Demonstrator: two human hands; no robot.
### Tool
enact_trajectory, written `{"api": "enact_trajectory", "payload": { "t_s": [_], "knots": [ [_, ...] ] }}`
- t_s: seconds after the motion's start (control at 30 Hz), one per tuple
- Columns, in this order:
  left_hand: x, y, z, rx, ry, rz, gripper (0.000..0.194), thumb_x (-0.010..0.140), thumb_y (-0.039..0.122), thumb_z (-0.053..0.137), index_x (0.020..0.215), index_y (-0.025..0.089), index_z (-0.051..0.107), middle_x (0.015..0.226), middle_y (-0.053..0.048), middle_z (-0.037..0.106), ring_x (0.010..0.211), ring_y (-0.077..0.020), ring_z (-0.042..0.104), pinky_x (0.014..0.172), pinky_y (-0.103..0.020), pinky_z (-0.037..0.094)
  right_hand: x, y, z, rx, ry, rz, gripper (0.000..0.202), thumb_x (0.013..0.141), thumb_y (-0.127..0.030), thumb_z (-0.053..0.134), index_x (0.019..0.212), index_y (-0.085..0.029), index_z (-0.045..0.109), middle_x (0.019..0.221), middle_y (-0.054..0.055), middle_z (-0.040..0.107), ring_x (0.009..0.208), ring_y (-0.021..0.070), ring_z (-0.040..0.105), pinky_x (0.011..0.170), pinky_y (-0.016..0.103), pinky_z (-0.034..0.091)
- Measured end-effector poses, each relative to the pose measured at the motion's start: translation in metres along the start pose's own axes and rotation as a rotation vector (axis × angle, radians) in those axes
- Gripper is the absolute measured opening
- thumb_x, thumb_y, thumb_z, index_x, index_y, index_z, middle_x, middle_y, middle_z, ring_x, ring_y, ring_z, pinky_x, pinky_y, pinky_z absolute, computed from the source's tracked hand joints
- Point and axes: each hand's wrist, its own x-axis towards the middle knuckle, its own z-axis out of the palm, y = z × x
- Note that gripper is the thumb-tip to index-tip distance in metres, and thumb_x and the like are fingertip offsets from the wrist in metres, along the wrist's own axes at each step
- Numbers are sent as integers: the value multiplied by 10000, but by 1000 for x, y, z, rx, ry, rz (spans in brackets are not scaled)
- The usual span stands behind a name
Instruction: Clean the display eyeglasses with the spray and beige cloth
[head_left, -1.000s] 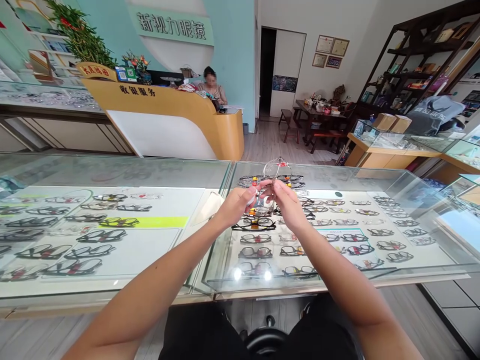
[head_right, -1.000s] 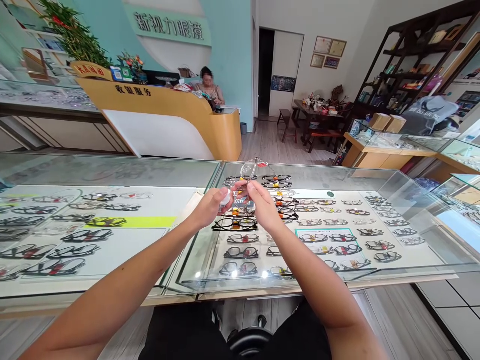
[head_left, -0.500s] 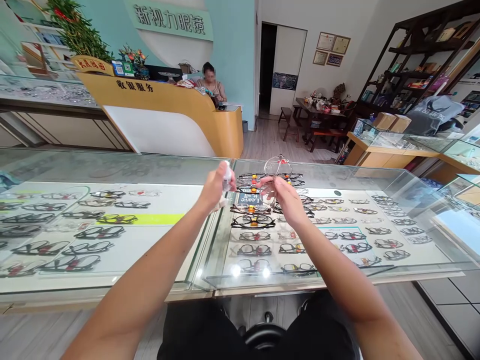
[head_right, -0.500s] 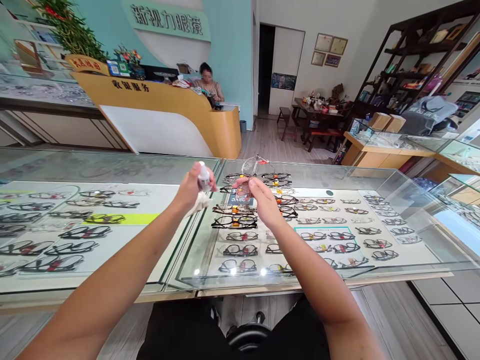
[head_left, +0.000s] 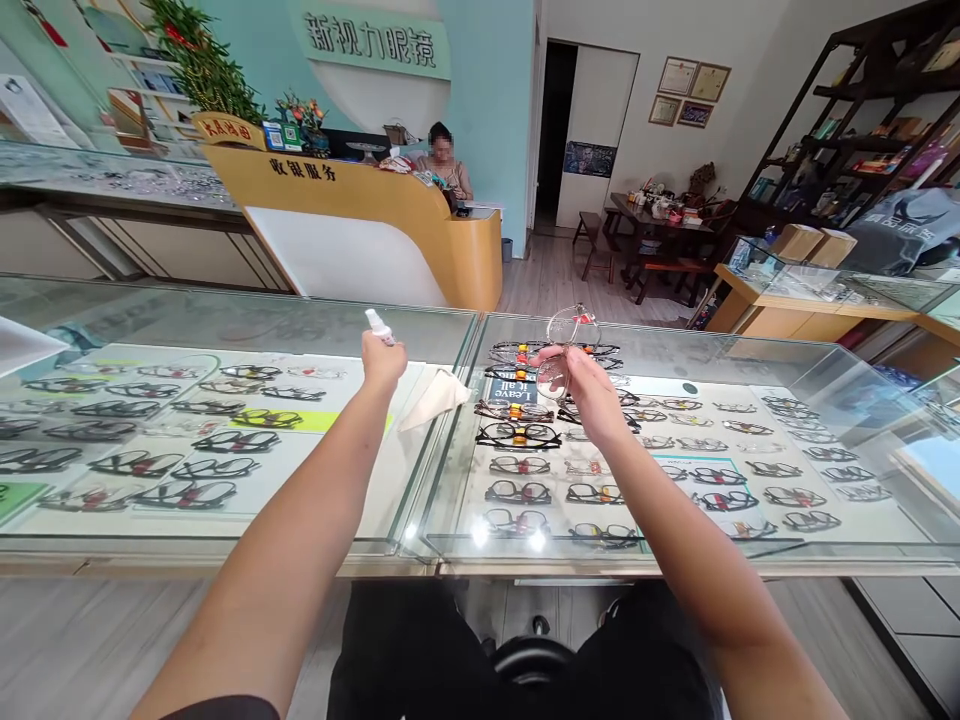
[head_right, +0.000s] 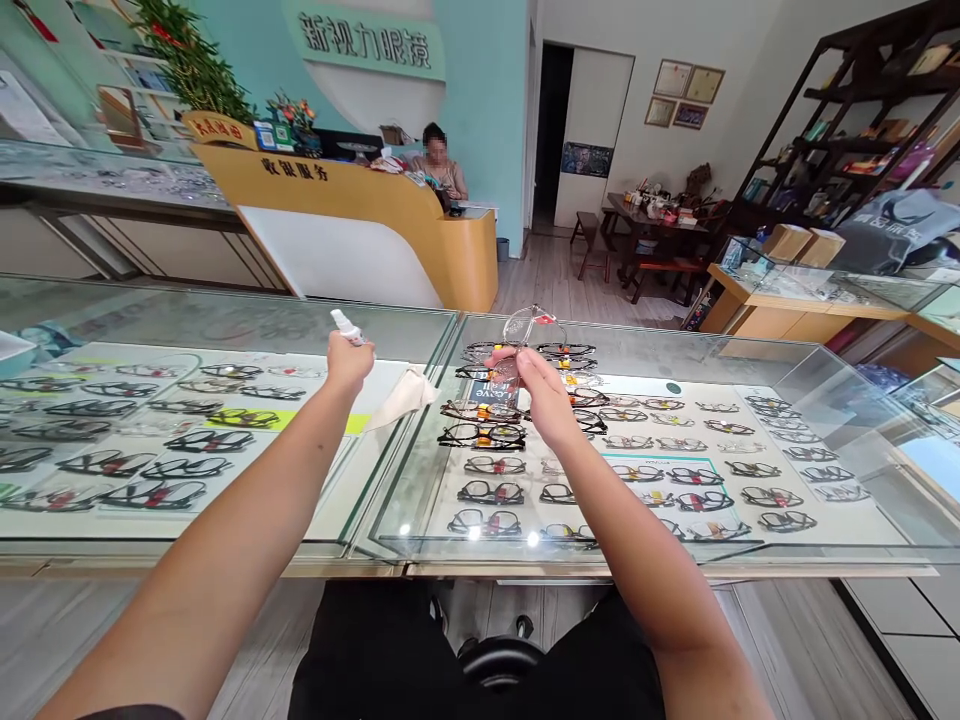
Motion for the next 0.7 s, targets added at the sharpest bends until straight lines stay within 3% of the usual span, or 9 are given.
{"api": "enact_trajectory", "payload": {
  "t_s": [0.1,0.17,0.27,0.33,0.4,0.47,0.53,0.6,0.7],
  "knots": [
    [3,-7,0,-13,103,-78,407,1066,277,707,1424,116,600,1373,-138,682,1188,-253,683,1040,-434,600,0,0,0,23,-8,-7,395,1076,-589,584,1167,-254,773,1225,73,821,960,208,727,817,335,505],
    [3,-9,1,-25,111,-86,351,1042,120,652,1370,90,531,1271,-114,681,1122,-210,635,1009,-358,536,0,0,0,30,-8,-9,399,1076,-594,588,1164,-253,777,1234,73,820,954,202,720,818,333,499],
    [-1,-6,2,-18,141,-90,355,980,45,633,1293,117,479,1210,-108,659,1112,-218,609,984,-359,493,0,0,0,30,-10,-6,413,1068,-608,594,1165,-249,774,1220,73,821,937,198,710,829,336,499],
    [-6,0,1,12,223,-96,471,926,58,674,1333,111,443,1354,-198,606,1248,-307,595,1053,-441,476,-1,-1,0,13,-7,-1,428,1062,-623,590,1168,-250,770,1201,72,822,936,204,709,840,343,505],
    [-13,10,-2,55,345,-62,624,895,95,696,1434,99,381,1559,-295,445,1458,-405,484,1171,-530,413,-1,-1,0,-6,3,1,440,1055,-640,585,1164,-254,766,1196,70,819,938,212,706,843,350,510],
    [-21,22,-7,97,427,33,664,919,144,674,1498,120,352,1650,-287,347,1562,-403,396,1256,-535,345,-1,-2,1,-12,11,-4,438,1054,-641,582,1162,-258,765,1194,68,817,931,214,698,837,353,508],
    [-28,33,-10,191,322,162,518,993,209,596,1478,168,417,1567,-214,486,1473,-348,516,1219,-479,401,-1,-2,1,-6,8,-11,423,1060,-624,582,1159,-257,767,1190,68,816,924,211,690,833,353,501],
    [-35,40,-9,309,93,238,308,1030,295,562,1326,210,562,1291,-141,679,1216,-328,671,1066,-444,496,-1,-2,1,-6,-3,-7,417,1062,-617,582,1159,-255,764,1187,71,816,922,213,690,833,356,496],
    [-44,42,1,449,-158,230,256,926,445,732,1038,229,652,977,-115,743,999,-373,715,898,-436,516,-1,-2,2,-23,-15,-1,434,1053,-636,579,1146,-252,758,1175,75,816,921,224,696,827,364,496]
  ]
}}
